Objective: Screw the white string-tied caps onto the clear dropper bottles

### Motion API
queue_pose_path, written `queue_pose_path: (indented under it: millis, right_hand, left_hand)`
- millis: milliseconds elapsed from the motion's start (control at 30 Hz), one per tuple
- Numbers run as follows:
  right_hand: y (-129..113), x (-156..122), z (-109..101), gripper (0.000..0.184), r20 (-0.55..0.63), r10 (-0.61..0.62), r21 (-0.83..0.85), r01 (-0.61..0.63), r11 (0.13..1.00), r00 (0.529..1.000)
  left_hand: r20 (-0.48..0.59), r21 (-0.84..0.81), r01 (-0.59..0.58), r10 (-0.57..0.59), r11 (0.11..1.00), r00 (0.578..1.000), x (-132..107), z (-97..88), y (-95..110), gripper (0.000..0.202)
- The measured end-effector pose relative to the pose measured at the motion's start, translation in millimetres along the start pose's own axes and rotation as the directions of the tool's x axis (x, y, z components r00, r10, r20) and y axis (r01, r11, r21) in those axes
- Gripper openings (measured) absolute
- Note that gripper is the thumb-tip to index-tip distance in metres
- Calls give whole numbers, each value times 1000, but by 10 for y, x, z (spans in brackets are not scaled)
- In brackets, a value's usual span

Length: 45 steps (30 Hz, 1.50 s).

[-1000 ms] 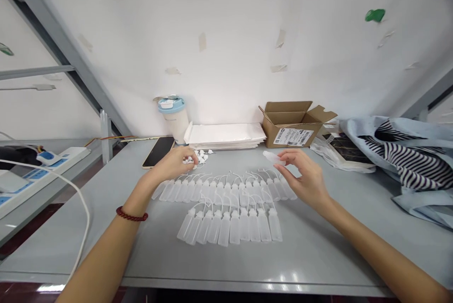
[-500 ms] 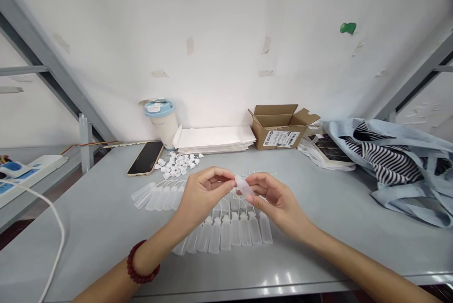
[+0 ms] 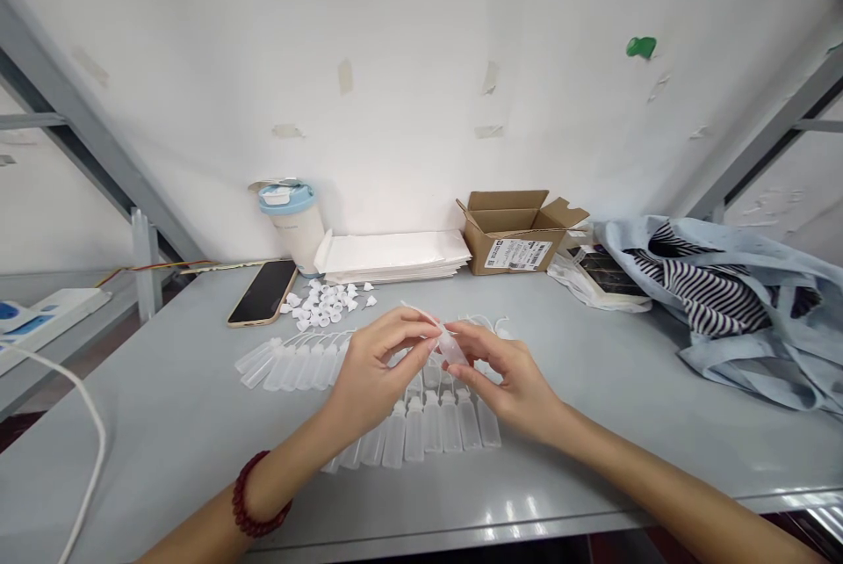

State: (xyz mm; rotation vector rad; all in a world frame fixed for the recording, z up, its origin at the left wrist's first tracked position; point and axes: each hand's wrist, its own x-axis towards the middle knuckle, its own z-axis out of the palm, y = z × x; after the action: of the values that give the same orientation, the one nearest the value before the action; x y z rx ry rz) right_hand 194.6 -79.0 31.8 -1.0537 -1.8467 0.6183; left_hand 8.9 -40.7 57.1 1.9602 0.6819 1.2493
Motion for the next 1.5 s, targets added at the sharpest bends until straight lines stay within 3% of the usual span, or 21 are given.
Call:
queue_pose_path:
  millis: [100,233,433,667,800,967,1033,1100,1167,1267,1333,1400,1500]
  right_hand:
    - [-2,3,-13,33,-8,-66,-66,65,996,998]
    - [-21,5,-27,35,10,-18,-87,19,996,1000]
    - [-6,-6,-14,40,29,-49,-47,51,998,998]
    - [23,30,-21,30,-111,38,-41,-43,998,993]
    - [15,39,-31,28,-114,86,52,-81,995,990]
    - [10,41,-34,27,-81,157,199,-139,970,984]
    - [16,49,-35,24,-68,176,262,-153,953,982]
    - [16,58,-37,22,-58,193,308,-166,937,980]
    - [4,62,-42,23,-43,213,320,-189,928,976]
    - [-31,58,-53,24,-7,238,309,-224,924,971]
    - [-48,52,-63,23,16,235,303,-229,925,972]
    - [-46,47,-74,22,23,217,281,-215,935,976]
    - [1,44,-88,21,5,171,177,-169,970,985]
  left_hand:
    - [19,-4,-6,6,1000,1000,-2,-4,7,16]
    - [56,80,-39,35,996,998,-10,-17,-6,18]
    - [103,193,-141,123,971,987,-65,14,-73,22]
    - [187,306,-298,250,904,950,-137,76,-83,25]
    - [224,392,-428,367,814,903,-179,97,-88,23]
    - [382,487,-613,480,622,790,-184,89,-100,27]
    - [406,452,-641,497,620,767,-175,90,-92,27]
    - [338,408,-595,491,692,803,-160,90,-86,27]
    - [210,387,-494,448,778,869,-132,70,-95,25]
    - [64,458,-280,283,844,957,-47,-37,-181,20]
    - [15,566,-64,68,822,998,38,-174,-302,21]
    - [-30,705,138,-165,696,986,131,-348,-458,26]
    - [-41,763,199,-262,615,964,252,-595,-681,28]
